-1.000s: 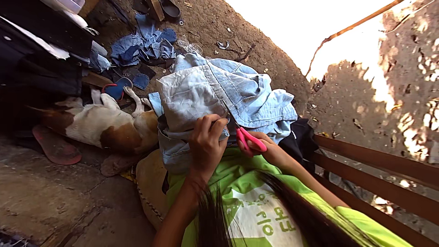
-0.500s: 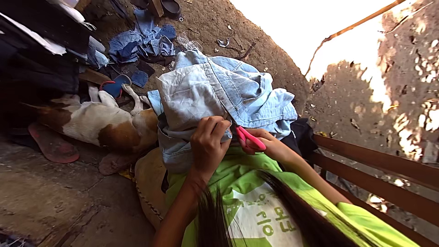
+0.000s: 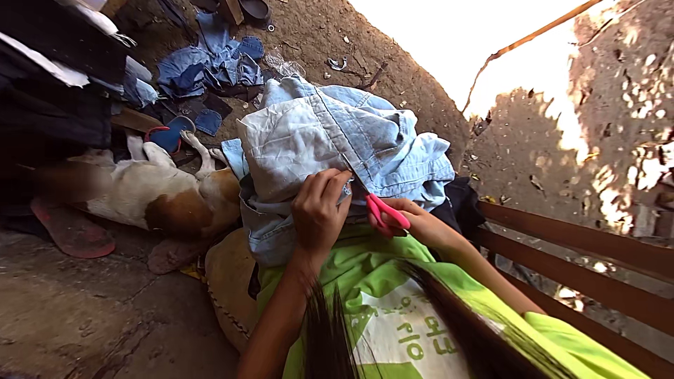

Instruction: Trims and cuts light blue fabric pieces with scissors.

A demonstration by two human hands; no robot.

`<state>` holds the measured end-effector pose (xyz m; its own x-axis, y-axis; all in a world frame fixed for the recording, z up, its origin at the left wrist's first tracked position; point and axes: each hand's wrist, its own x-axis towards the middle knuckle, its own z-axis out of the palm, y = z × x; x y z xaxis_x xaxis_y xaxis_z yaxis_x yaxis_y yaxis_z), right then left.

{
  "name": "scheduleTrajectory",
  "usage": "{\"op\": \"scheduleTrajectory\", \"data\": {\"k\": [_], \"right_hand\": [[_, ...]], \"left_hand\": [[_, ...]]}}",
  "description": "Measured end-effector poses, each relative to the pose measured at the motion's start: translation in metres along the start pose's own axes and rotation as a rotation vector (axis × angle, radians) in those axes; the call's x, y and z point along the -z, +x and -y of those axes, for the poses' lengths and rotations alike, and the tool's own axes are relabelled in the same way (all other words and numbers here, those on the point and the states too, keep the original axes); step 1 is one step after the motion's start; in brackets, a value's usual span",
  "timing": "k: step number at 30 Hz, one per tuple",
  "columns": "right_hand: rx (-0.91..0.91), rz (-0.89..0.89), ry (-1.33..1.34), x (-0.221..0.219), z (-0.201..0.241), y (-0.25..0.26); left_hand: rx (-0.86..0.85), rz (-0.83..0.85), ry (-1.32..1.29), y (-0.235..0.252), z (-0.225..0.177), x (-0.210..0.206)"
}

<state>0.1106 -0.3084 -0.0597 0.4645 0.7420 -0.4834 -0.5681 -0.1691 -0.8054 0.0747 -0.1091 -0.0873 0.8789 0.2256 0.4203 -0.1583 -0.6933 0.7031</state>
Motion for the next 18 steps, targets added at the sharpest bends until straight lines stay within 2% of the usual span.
{"op": "scheduleTrajectory", "data": {"k": [12, 18], "right_hand": [[0.028, -0.028, -0.099, 0.003, -0.005, -0.002], [-0.072, -0.047, -0.143, -0.002, 0.006, 0.007]], "left_hand": [[0.001, -0.002, -0.084, -0.001, 0.008, 0.003], [0.025, -0.017, -0.119, -0.001, 0.007, 0.001]]}}
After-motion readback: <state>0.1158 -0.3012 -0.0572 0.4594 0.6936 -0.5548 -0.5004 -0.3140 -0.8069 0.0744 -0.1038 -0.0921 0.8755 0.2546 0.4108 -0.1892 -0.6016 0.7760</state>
